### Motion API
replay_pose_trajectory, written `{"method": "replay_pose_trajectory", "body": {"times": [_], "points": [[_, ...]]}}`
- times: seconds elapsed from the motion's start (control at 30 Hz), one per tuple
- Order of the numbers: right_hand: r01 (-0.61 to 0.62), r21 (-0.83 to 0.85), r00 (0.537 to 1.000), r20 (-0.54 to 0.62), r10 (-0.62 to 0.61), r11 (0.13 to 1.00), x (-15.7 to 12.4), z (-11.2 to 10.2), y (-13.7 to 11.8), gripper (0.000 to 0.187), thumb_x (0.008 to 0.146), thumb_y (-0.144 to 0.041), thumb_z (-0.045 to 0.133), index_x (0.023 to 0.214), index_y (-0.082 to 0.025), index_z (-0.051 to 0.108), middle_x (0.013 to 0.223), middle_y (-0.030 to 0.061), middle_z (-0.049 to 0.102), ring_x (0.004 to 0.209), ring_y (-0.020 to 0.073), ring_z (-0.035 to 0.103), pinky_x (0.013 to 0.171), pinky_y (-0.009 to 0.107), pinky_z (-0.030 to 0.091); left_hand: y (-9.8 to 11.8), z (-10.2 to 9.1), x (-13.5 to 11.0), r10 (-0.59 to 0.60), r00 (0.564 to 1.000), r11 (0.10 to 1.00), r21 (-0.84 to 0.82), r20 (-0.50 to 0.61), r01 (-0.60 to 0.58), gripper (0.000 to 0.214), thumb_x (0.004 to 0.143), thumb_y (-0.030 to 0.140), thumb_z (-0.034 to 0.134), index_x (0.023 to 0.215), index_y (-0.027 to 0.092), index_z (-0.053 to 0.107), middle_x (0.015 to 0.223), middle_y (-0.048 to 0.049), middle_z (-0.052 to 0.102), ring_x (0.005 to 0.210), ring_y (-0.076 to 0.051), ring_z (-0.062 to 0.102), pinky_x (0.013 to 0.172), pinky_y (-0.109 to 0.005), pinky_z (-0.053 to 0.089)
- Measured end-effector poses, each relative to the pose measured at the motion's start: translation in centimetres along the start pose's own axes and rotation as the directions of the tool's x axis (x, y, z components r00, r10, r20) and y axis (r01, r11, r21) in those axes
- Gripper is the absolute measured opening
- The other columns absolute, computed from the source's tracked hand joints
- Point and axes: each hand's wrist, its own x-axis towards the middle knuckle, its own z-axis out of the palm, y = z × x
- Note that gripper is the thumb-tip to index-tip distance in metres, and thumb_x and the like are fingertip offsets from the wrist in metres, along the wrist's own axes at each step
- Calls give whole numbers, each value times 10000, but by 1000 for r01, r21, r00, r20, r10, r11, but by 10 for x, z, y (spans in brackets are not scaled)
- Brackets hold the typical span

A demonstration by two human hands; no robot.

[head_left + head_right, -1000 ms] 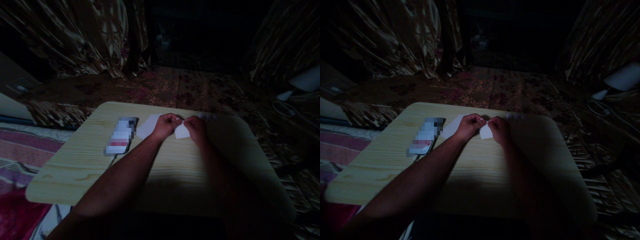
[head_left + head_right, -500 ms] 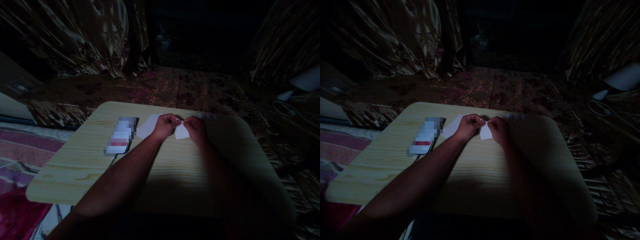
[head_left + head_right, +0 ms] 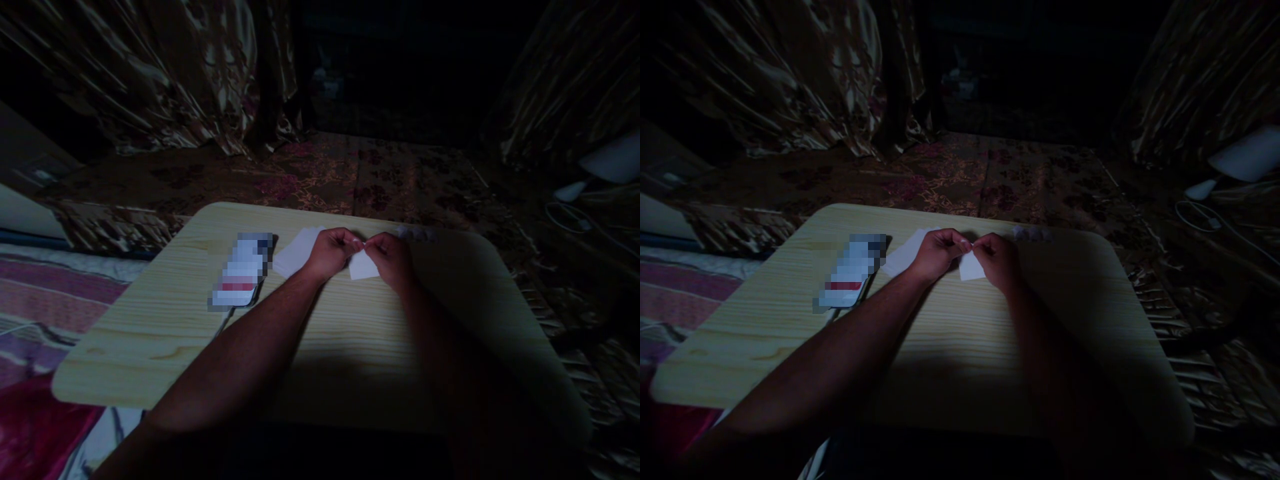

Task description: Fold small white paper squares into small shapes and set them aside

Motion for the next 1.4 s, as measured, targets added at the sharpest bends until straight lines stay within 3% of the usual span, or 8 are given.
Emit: {"method": "replay_pose_trajectory", "body": {"times": [0.33, 0.7, 0.93, 1.4], "points": [[34, -32, 999, -10, -35, 999, 0, -1, 2, 112, 774, -304, 624, 747, -202, 662, 624, -8, 636, 589, 141, 564, 553, 253, 410, 0, 2, -1, 0, 1000, 999, -38, 0, 0, 304, 581, 356, 879, 691, 142, 694, 643, -12, 676, 556, -100, 547, 570, -243, 431], [49, -12, 999, -23, -49, 999, -1, 1, 2, 127, 785, -320, 643, 741, -203, 661, 610, -15, 621, 583, 140, 554, 549, 255, 400, 4, 1, -1, 35, 999, 990, -137, 3, -34, 280, 583, 343, 874, 636, 148, 681, 676, -38, 716, 635, -132, 615, 680, -288, 497], [34, -28, 999, -14, -35, 999, 0, -2, 1, 127, 777, -326, 649, 728, -209, 653, 590, -25, 606, 567, 136, 537, 535, 255, 381, 1, 1, 1, 10, 1000, 988, -157, -13, -12, 180, 608, 265, 820, 638, 152, 683, 692, -31, 714, 622, -119, 591, 662, -273, 475], [2, -18, 1000, 15, -2, 1000, 2, 0, 8, 120, 754, -321, 633, 718, -208, 616, 596, -27, 586, 575, 139, 529, 543, 257, 391, -5, 2, -1, 91, 994, 990, 111, -54, -84, 147, 734, 305, 728, 728, 161, 704, 692, -20, 684, 578, -109, 533, 556, -245, 402]]}}
